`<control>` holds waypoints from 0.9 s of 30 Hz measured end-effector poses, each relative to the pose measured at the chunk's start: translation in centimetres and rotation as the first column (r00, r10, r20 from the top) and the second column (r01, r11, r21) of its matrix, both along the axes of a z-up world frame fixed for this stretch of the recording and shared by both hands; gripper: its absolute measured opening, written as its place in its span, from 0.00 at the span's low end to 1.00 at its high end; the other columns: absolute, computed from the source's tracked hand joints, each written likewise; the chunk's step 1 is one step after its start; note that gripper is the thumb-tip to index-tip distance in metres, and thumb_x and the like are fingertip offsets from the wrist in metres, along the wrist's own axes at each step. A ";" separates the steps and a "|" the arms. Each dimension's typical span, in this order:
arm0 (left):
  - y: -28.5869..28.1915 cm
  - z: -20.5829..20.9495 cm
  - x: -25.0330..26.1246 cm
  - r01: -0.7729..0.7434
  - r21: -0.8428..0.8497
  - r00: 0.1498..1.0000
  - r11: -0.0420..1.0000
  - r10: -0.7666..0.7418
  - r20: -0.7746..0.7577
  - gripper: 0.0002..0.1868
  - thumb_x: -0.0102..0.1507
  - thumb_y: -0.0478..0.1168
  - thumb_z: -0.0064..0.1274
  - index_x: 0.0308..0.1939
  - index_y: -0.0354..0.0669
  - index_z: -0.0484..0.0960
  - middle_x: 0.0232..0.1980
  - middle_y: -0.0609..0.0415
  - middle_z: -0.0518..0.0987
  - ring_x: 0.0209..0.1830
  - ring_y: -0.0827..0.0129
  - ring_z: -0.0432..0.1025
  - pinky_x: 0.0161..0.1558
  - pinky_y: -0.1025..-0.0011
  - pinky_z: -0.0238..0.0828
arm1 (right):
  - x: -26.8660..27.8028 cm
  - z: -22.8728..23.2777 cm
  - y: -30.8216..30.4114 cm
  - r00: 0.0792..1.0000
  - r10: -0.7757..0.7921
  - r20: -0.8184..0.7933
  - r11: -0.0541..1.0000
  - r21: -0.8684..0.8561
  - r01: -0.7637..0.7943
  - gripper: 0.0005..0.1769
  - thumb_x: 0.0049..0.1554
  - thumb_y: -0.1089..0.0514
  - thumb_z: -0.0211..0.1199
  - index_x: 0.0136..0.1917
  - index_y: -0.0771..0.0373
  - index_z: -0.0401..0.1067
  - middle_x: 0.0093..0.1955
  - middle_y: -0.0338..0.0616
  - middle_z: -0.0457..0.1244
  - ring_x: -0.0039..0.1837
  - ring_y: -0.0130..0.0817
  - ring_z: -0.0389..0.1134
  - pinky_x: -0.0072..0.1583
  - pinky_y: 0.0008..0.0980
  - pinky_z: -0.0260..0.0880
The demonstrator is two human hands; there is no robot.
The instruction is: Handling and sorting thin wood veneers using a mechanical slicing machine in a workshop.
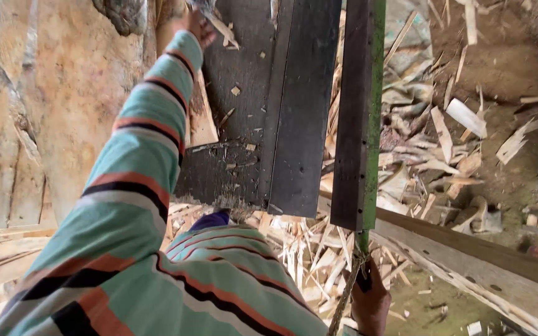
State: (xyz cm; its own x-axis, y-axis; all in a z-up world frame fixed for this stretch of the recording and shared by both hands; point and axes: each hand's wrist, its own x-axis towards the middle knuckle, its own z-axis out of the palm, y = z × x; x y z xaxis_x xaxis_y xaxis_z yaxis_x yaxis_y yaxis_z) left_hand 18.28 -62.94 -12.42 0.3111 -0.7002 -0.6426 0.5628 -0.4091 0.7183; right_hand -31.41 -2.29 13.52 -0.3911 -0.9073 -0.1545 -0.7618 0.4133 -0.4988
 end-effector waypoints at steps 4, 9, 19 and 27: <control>-3.9 -7.4 4.4 0.009 -0.371 0.976 0.929 -0.089 -0.200 0.20 0.68 0.49 0.53 0.52 0.33 0.80 0.41 0.46 0.84 0.38 0.58 0.80 0.46 0.53 0.89 | 1.9 2.2 -1.5 0.994 -0.108 0.029 0.989 0.103 0.104 0.38 0.50 0.50 0.74 0.71 0.58 0.69 0.50 0.46 0.74 0.49 0.36 0.76 0.47 0.37 0.76; -6.0 -9.0 6.8 0.021 -0.360 0.920 0.933 -0.159 -0.359 0.24 0.66 0.51 0.52 0.60 0.40 0.76 0.48 0.47 0.81 0.47 0.53 0.79 0.54 0.52 0.85 | 2.0 2.4 -2.0 0.988 -0.150 -0.039 0.938 0.311 0.155 0.36 0.49 0.45 0.74 0.69 0.54 0.70 0.42 0.45 0.74 0.42 0.39 0.77 0.45 0.39 0.75; -5.4 -1.3 7.9 0.305 -0.037 0.847 0.952 -0.254 0.467 0.20 0.73 0.42 0.59 0.32 0.30 0.77 0.28 0.48 0.77 0.22 0.64 0.68 0.24 0.64 0.65 | -0.5 -0.6 -1.1 0.981 -0.164 -0.105 0.876 0.442 0.193 0.41 0.48 0.41 0.73 0.72 0.52 0.68 0.46 0.45 0.75 0.48 0.39 0.78 0.54 0.39 0.79; 7.8 9.6 1.7 0.448 -0.084 0.714 0.890 -0.300 0.633 0.14 0.65 0.43 0.61 0.48 0.35 0.83 0.45 0.45 0.82 0.41 0.63 0.76 0.44 0.66 0.72 | -0.5 -0.9 -0.9 0.991 -0.135 -0.010 0.948 0.291 0.132 0.40 0.46 0.42 0.73 0.68 0.56 0.70 0.47 0.45 0.74 0.48 0.37 0.78 0.50 0.40 0.78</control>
State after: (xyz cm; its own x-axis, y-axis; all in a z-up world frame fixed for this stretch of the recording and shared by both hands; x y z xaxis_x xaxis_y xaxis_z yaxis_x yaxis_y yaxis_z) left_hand 19.95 -55.18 -2.83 0.2541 -0.9371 -0.2392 -0.1682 -0.2864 0.9432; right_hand -31.87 -3.22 12.64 -0.5027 -0.7624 -0.4075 -0.6857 0.6387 -0.3491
